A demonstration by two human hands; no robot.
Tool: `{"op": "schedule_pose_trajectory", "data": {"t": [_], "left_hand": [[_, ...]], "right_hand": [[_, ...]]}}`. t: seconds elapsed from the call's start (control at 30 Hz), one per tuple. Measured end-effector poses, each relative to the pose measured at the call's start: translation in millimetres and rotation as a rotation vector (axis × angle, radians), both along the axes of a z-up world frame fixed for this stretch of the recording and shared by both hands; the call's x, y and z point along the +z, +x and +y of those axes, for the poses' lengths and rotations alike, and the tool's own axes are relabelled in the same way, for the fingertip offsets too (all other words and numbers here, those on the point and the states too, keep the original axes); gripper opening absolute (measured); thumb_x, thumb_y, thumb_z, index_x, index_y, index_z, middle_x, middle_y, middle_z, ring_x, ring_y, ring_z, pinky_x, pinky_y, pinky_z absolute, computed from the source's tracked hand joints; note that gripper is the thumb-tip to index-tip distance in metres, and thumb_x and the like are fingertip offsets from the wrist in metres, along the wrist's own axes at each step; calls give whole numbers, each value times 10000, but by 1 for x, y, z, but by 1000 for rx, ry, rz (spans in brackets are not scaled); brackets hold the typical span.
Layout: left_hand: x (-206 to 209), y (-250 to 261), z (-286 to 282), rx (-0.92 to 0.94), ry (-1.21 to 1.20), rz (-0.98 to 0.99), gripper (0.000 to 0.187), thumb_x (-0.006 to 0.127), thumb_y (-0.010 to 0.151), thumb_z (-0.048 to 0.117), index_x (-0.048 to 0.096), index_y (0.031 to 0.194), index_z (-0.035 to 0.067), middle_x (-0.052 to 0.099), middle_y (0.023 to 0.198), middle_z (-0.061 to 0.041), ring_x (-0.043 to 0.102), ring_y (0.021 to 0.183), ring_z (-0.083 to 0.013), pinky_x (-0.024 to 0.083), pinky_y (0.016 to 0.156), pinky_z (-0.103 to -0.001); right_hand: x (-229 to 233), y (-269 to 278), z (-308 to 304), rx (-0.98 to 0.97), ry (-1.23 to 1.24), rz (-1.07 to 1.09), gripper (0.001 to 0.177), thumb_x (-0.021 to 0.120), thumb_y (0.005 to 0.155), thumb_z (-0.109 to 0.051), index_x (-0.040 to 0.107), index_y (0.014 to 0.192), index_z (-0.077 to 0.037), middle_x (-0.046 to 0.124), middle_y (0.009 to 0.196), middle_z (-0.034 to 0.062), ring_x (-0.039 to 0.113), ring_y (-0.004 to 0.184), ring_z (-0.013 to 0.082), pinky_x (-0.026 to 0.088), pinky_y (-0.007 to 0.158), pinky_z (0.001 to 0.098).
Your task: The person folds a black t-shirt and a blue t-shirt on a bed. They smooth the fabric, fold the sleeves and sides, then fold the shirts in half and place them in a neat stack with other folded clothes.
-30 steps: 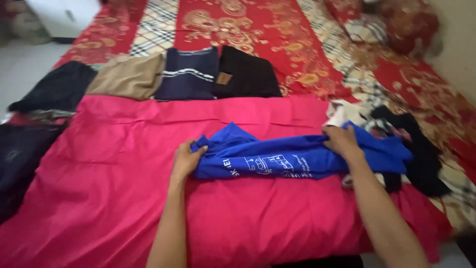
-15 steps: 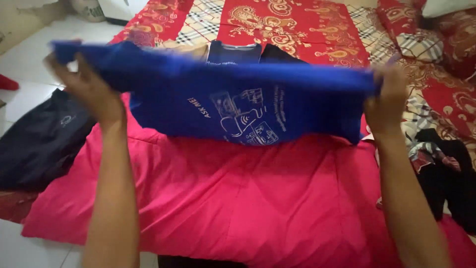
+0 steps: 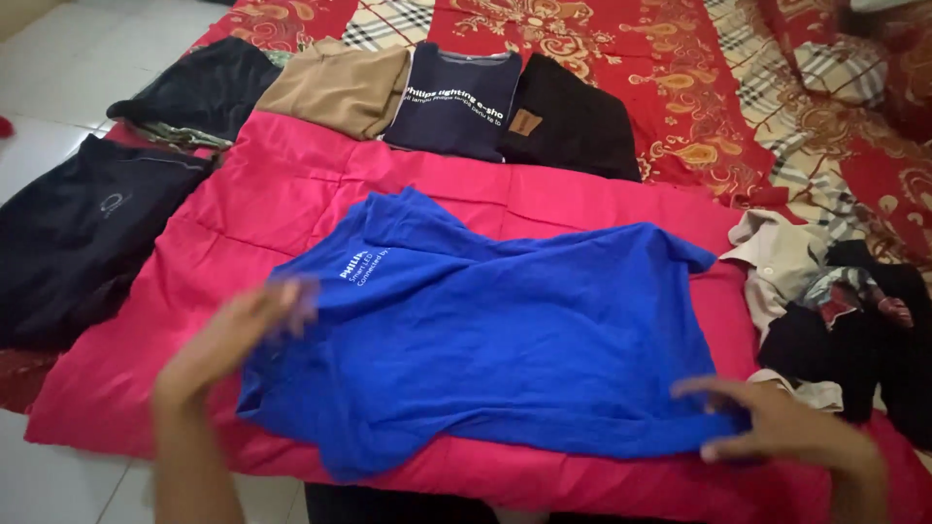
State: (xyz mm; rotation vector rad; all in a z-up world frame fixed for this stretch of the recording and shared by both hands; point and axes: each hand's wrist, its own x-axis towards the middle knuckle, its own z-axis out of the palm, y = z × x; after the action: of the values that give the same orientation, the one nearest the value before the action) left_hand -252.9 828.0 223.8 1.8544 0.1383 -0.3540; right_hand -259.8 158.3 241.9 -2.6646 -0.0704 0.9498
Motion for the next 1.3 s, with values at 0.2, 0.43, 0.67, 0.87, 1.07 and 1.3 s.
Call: {"op": "schedule_pose_trajectory", "data": {"t": [0.2, 0.43, 0.67, 0.87, 1.07, 1.3], "left_hand": [[6, 146, -69, 171, 821, -578, 785, 829, 830, 488, 565, 1484, 144, 597, 1453, -150, 521, 1366, -375, 441, 1064, -565], [-52, 235, -61, 29, 725, -454, 586, 845, 804, 554, 752, 1265, 205, 771, 1193, -135, 705, 1179, -363, 532, 958, -502], [21, 260, -32, 592, 600, -1215, 352, 895, 961, 236, 684, 1204, 95, 659, 1040, -172, 653, 1010, -400, 496, 933, -501], [15, 337, -61, 760, 701, -755, 943, 900, 1062, 447, 190, 1649, 249, 408, 1520, -185, 448, 1423, -504, 274, 1093, -845], [-49, 342, -38, 431, 803, -43, 1133, 415, 923, 909, 181, 1688, 107, 344, 1616, -379, 324, 1512, -537, 328, 1068, -810], [-128, 367, 23, 483, 874, -342, 524, 739, 941, 675, 802, 1037, 164, 781, 894, -178, 753, 934, -477, 571, 663, -678]], "right_hand": [[-18, 150, 51, -146, 267, -705, 577, 714, 895, -382, 648, 1419, -148, 688, 1389, 85, 658, 1232, 221, 469, 1063, 368], [-131, 301, 51, 252, -361, -586, 779, 753, 820, -589, 517, 1529, -372, 655, 1487, -9, 554, 1435, 206, 163, 1206, 581], [-40, 286, 64, 137, -558, -1326, 362, 827, 706, -411, 696, 1043, -400, 733, 862, -134, 760, 925, 142, 503, 914, 379], [-46, 318, 103, 14, -368, -1554, 698, 867, 718, -200, 620, 1369, -143, 518, 1269, 157, 493, 1224, 419, 298, 1035, 731], [-95, 314, 65, -477, -178, -1164, 772, 711, 1024, -517, 481, 1543, 6, 565, 1354, 340, 526, 1277, 521, 427, 928, 767], [-115, 311, 34, -515, 349, -760, 504, 789, 972, -475, 761, 1164, -10, 746, 1039, 307, 710, 1040, 503, 530, 799, 630]]}}
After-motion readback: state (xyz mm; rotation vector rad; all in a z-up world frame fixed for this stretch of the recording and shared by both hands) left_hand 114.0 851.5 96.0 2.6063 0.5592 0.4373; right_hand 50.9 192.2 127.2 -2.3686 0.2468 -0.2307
